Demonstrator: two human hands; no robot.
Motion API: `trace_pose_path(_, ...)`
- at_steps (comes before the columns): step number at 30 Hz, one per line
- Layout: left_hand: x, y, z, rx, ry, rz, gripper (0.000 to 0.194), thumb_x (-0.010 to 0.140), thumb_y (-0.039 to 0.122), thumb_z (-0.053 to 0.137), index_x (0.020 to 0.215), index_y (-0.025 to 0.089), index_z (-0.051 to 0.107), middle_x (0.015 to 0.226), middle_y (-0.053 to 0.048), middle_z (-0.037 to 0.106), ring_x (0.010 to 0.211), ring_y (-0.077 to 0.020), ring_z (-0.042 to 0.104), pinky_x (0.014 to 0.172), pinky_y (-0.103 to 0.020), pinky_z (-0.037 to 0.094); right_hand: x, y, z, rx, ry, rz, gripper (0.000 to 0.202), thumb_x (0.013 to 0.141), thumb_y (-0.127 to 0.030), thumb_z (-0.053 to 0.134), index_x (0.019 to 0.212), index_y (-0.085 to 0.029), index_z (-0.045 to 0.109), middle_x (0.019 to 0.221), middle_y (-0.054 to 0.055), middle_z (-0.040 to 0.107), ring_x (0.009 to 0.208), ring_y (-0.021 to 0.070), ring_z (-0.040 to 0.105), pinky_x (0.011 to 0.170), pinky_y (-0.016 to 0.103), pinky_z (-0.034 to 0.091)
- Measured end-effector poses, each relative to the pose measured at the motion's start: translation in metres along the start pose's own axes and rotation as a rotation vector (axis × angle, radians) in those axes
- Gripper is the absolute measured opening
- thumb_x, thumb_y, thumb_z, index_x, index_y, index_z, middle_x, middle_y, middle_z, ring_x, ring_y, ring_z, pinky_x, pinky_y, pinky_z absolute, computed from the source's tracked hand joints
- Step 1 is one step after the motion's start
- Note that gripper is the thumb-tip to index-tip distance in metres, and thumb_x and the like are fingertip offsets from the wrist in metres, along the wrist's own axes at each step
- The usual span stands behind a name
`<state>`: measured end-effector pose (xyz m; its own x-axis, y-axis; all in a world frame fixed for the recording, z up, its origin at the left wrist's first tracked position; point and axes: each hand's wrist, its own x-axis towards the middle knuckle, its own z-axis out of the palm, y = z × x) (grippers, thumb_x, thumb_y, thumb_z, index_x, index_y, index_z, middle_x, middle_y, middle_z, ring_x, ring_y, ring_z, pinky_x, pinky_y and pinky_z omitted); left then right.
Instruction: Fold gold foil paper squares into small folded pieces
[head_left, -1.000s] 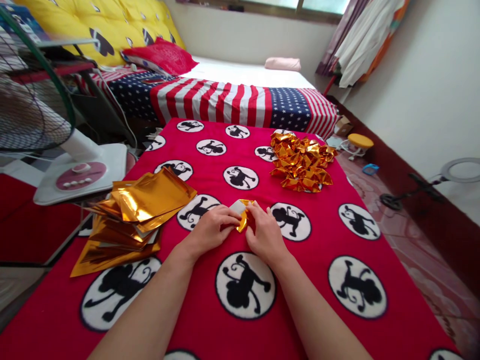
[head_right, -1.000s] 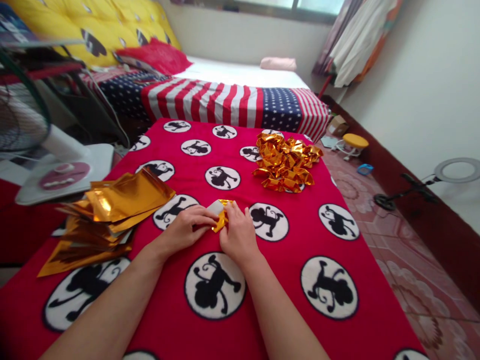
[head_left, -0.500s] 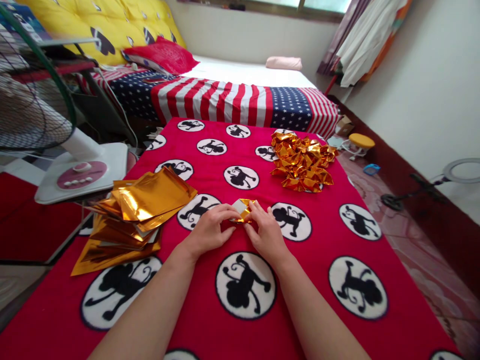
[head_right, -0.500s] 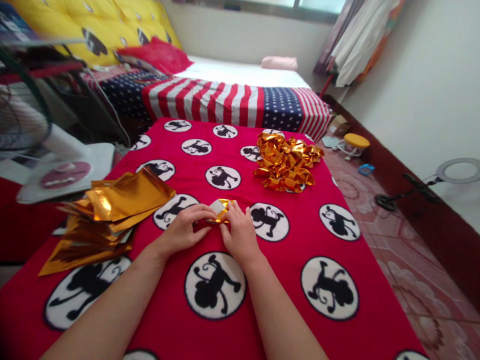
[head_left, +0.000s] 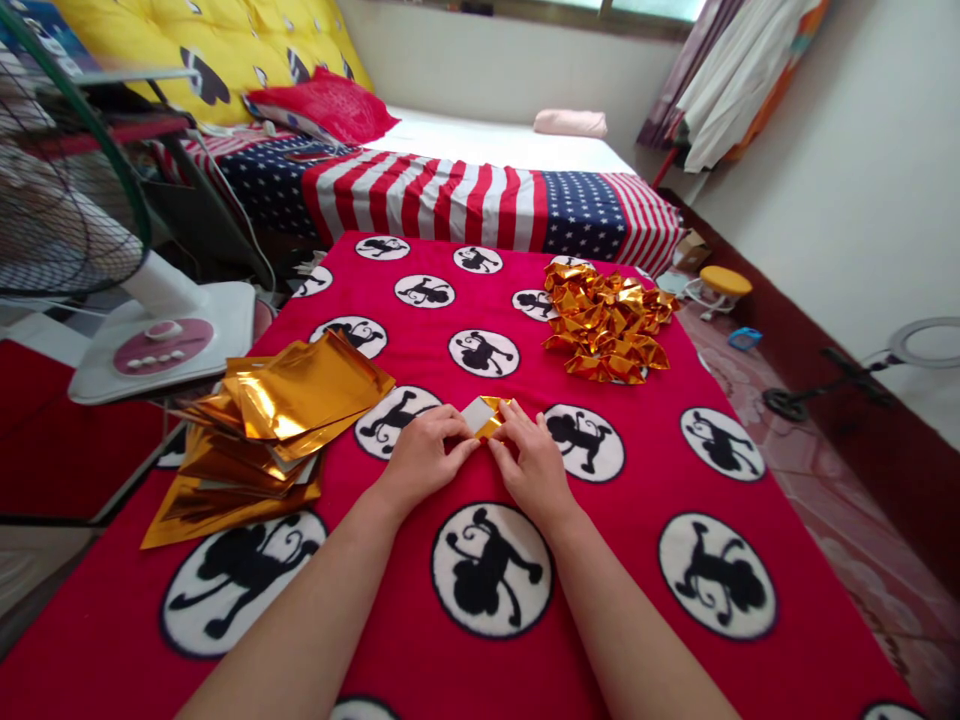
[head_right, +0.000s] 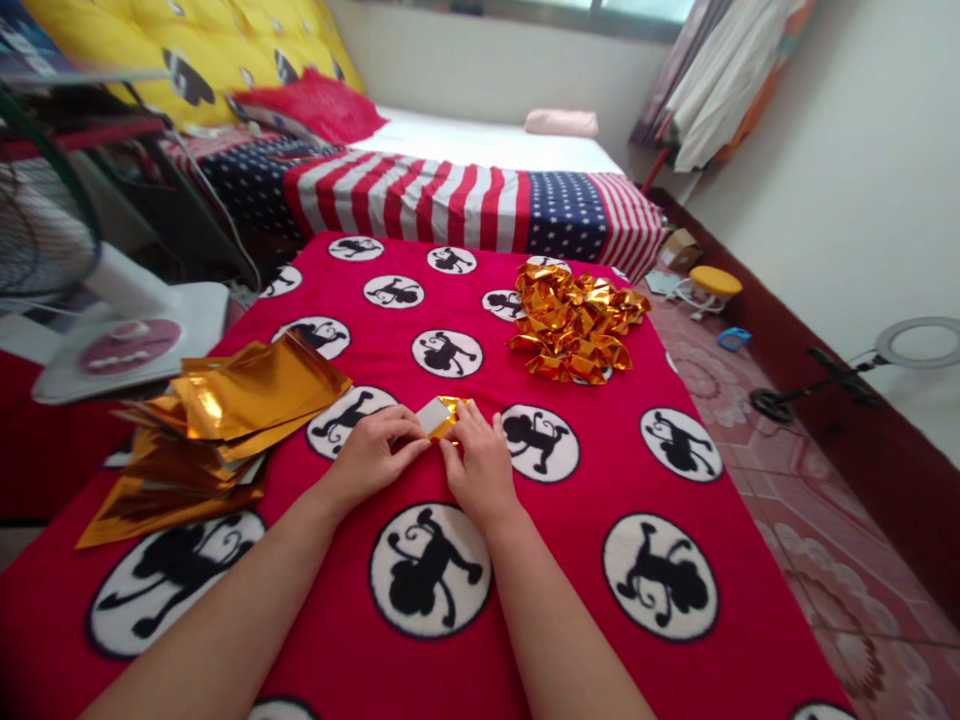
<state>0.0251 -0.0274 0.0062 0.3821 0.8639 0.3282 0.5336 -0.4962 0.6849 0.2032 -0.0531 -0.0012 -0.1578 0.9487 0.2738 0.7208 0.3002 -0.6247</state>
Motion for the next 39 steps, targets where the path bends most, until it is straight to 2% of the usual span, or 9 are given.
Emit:
trace_pose_path(9, 0.002, -0.001, 0.006, 0.04, 0.07, -0.033, 0.012, 0.083, 0.02, 0.063, 0.071, 0.018, 0.066, 0.084, -0.003, 0.061, 0.077, -0.0149, 0.058, 0.074, -0.029, 0.049, 0.001, -0.003, 0.003, -0.01, 0.045, 0.018, 0.007, 0.085, -0.017, 0.054, 0.08, -0.021, 0.057, 0.138, 0.012, 0.056, 0.135, 0.0277, 0.044, 0.11, 0.061, 0.025)
trace_pose_path(20, 0.005, 0.006, 0.009, 0.103, 0.064, -0.143, 0.015, 0.082, 0.018, 0.062, 0.068, 0.017, 0.061, 0.086, -0.003, 0.059, 0.081, -0.0154, 0.058, 0.077, -0.03, 0.048, 0.003, -0.006, 0.01, -0.013, 0.108, 0.067, 0.008, 0.083, -0.015, 0.053, 0.078, -0.021, 0.055, 0.137, 0.011, 0.057, 0.134, 0.0274, 0.046, 0.111, 0.058, 0.025)
trace_pose_path(39, 0.005, 0.008, 0.013, 0.151, 0.096, -0.151, 0.017, 0.081, 0.016, 0.06, 0.064, 0.017, 0.056, 0.085, -0.003, 0.057, 0.078, -0.0147, 0.058, 0.074, -0.029, 0.047, 0.003, -0.01, 0.011, -0.08, 0.131, 0.065, 0.008, 0.082, -0.014, 0.055, 0.079, -0.02, 0.057, 0.134, 0.012, 0.059, 0.13, 0.0268, 0.048, 0.111, 0.053, 0.029)
